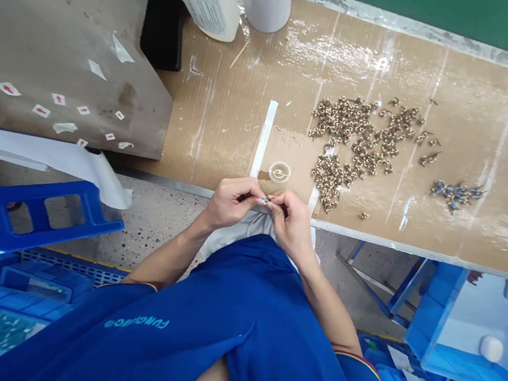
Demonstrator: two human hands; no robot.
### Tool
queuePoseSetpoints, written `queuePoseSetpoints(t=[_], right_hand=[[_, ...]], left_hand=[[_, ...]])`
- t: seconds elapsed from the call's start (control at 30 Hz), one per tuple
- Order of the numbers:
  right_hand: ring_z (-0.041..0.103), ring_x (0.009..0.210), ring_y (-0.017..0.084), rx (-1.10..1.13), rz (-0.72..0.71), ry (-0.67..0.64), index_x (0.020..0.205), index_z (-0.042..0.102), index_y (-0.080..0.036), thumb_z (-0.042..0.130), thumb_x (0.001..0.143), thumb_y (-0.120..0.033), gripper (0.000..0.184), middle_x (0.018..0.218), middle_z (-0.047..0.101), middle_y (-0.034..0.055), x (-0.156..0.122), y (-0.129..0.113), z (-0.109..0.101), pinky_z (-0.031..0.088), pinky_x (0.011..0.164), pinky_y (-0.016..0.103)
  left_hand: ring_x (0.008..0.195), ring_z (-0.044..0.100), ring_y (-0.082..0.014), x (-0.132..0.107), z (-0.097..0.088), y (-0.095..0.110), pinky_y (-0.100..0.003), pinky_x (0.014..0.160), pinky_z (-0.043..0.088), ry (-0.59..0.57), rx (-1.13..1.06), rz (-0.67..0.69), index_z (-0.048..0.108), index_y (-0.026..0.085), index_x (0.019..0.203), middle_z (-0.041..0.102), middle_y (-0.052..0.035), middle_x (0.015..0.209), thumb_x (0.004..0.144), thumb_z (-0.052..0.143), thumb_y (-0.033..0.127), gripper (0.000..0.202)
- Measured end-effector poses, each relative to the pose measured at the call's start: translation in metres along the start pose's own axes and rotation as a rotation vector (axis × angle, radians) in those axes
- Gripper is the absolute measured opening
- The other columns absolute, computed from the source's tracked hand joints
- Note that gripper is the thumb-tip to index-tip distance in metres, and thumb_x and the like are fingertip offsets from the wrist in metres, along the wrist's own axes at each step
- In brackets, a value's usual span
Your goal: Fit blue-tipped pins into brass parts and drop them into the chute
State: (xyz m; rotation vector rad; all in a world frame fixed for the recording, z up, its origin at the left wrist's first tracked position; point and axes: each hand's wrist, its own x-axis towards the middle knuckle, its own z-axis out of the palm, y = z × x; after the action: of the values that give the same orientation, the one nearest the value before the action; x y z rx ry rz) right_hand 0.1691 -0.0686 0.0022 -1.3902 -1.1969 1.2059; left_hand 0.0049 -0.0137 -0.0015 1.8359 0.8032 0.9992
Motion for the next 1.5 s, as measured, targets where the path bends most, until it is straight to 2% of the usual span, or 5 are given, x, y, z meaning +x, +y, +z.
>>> queuePoseSetpoints(t=[0.5, 0.67, 0.97, 1.33, 1.5], right_hand=[[0.068, 0.071, 0.016, 0.112, 0.147, 0.000, 0.093, 0.071, -0.022, 0.072, 0.084, -0.061, 0.040, 0.084, 0.074, 0.0039, 0.004, -0.002, -0.011, 0.057, 0.067, 0.031], [0.065, 0.069, 0.016, 0.089, 0.089, 0.001, 0.088, 0.068, -0.023, 0.069, 0.089, -0.055, 0.032, 0.081, 0.070, 0.0038, 0.005, -0.004, -0.009, 0.055, 0.064, 0.031], [0.064, 0.070, 0.017, -0.069, 0.060, -0.132, 0.081, 0.063, -0.022, 0.064, 0.093, -0.038, 0.020, 0.076, 0.068, 0.0021, 0.009, -0.007, -0.015, 0.054, 0.069, 0.032], [0.067, 0.065, 0.015, 0.125, 0.182, -0.019, 0.091, 0.065, -0.023, 0.069, 0.086, -0.063, 0.041, 0.077, 0.072, 0.0023, 0.007, -0.007, -0.013, 0.059, 0.063, 0.030], [0.066, 0.065, 0.015, 0.119, 0.167, -0.042, 0.087, 0.067, -0.023, 0.071, 0.086, -0.059, 0.037, 0.077, 0.070, 0.0019, 0.009, -0.010, -0.015, 0.059, 0.063, 0.031]], left_hand=[[0.068, 0.059, -0.0113, 0.008, -0.008, 0.001, -0.022, 0.063, 0.046, -0.112, 0.110, 0.039, 0.064, 0.015, 0.086, 0.064, -0.0018, 0.075, 0.099, 0.059, 0.019, 0.014], [0.068, 0.060, -0.0118, 0.007, -0.006, -0.001, -0.023, 0.064, 0.047, -0.109, 0.112, 0.048, 0.064, 0.015, 0.085, 0.065, -0.0022, 0.075, 0.100, 0.056, 0.020, 0.018], [0.064, 0.058, -0.0116, 0.004, -0.006, -0.006, -0.023, 0.060, 0.043, -0.170, 0.137, 0.054, 0.062, 0.016, 0.081, 0.064, -0.0014, 0.073, 0.097, 0.053, 0.012, 0.019], [0.070, 0.063, -0.0118, 0.007, -0.007, 0.000, -0.023, 0.065, 0.049, -0.130, 0.105, 0.010, 0.066, 0.015, 0.092, 0.069, -0.0033, 0.080, 0.099, 0.060, 0.021, 0.010], [0.070, 0.062, -0.0123, 0.007, -0.005, -0.002, -0.023, 0.065, 0.049, -0.126, 0.118, 0.056, 0.066, 0.015, 0.087, 0.066, -0.0034, 0.077, 0.101, 0.056, 0.022, 0.019]])
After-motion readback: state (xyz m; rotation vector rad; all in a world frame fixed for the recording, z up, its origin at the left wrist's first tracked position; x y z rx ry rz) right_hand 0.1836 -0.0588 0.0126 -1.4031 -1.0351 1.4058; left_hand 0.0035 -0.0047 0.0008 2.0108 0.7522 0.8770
